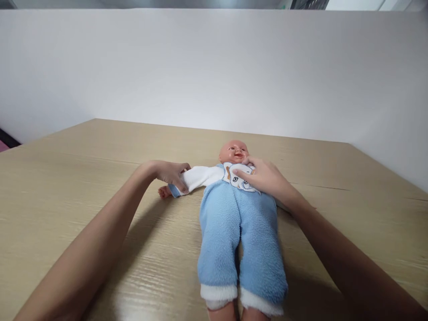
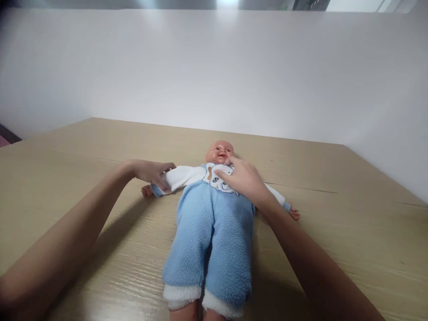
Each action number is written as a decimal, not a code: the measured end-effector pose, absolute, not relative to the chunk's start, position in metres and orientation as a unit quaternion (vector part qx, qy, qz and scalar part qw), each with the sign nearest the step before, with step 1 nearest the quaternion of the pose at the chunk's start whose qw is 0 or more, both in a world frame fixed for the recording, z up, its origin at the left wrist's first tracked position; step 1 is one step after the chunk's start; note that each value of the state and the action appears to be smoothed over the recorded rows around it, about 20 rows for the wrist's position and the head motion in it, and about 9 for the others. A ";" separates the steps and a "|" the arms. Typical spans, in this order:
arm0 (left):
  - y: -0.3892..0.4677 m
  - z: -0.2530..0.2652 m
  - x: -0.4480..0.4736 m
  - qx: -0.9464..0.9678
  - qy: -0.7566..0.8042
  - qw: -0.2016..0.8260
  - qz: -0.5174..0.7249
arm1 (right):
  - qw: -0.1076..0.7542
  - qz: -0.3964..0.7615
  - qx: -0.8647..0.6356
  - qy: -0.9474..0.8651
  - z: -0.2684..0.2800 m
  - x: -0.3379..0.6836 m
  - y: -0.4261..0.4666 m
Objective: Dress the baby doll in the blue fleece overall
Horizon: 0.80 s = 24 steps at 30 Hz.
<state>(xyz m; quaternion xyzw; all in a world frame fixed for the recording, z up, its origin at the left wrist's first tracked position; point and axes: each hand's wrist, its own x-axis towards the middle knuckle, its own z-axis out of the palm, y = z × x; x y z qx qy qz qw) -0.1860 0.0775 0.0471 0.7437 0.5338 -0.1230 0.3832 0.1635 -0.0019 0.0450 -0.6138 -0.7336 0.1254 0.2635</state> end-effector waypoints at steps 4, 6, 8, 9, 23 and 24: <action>0.090 0.048 -0.193 0.785 0.521 0.324 -0.081 | 0.321 0.038 -0.618 -0.717 0.030 0.205 -0.025; 0.091 0.053 -0.194 0.784 0.523 0.325 -0.078 | 0.322 0.007 -0.628 -0.709 0.012 0.237 -0.044; 0.081 0.061 -0.185 0.797 0.526 0.291 -0.055 | 0.300 -0.017 -0.640 -0.707 -0.008 0.270 -0.066; 0.072 0.066 -0.174 0.813 0.522 0.256 -0.026 | 0.287 -0.025 -0.645 -0.708 -0.018 0.285 -0.076; 0.016 0.030 0.040 0.923 0.327 0.034 0.199 | 0.385 0.100 -0.626 -0.671 -0.038 0.317 -0.107; 0.017 0.028 0.040 0.921 0.326 0.037 0.211 | 0.409 0.114 -0.631 -0.650 -0.034 0.316 -0.106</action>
